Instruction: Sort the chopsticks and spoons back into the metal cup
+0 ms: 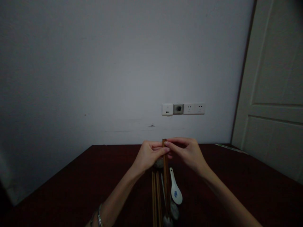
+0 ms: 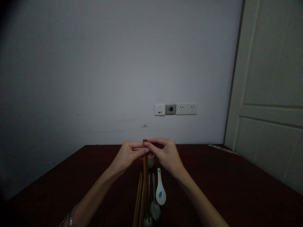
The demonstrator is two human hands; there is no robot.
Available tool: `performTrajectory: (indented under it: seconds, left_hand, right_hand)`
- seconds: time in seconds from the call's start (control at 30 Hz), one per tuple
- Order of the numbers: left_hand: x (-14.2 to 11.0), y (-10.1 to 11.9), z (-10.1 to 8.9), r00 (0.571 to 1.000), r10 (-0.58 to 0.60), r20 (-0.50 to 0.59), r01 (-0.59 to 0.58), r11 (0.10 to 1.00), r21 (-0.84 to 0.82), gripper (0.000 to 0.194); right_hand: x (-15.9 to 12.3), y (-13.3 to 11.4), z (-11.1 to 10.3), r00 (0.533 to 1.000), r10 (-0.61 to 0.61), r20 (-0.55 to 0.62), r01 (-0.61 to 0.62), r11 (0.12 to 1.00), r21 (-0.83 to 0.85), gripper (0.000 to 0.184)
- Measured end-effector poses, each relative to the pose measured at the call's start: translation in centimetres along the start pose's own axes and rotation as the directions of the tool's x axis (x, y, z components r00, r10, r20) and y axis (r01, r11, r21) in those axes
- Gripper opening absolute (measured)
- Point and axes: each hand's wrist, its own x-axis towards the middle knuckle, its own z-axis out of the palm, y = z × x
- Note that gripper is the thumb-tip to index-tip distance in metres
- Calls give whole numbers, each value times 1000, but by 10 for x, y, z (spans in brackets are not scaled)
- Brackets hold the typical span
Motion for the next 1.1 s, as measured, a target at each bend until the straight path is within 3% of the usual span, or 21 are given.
performTrajectory:
  seconds: [0.2,0.47,0.87,0.97,1.1]
  left_hand:
    - [0,0,1,1000,3,-7,-3,999,-32,30]
    - [-1,2,-3,999,-25,26,25,1000,-6,29]
    - [-1,-2,-5,998,-32,51,33,999,-19,27]
    - [0,-2,-5,999,-37,36,37,999,-2,28]
    - [2,0,-9,1000,-15,0,15,1000,-17,29]
  right_hand:
    - [2,1,0,999,8,33,-13,991,134,34]
    - [3,3,-3,997,-71,42,70,997,17,20]
    - [2,-1,-3,997,-56,59,55,998,20,18]
    - [4,3,-4,998,-10,69,5,998,66,23]
    - [9,18,-6,970,186,156,-225,929,293,34]
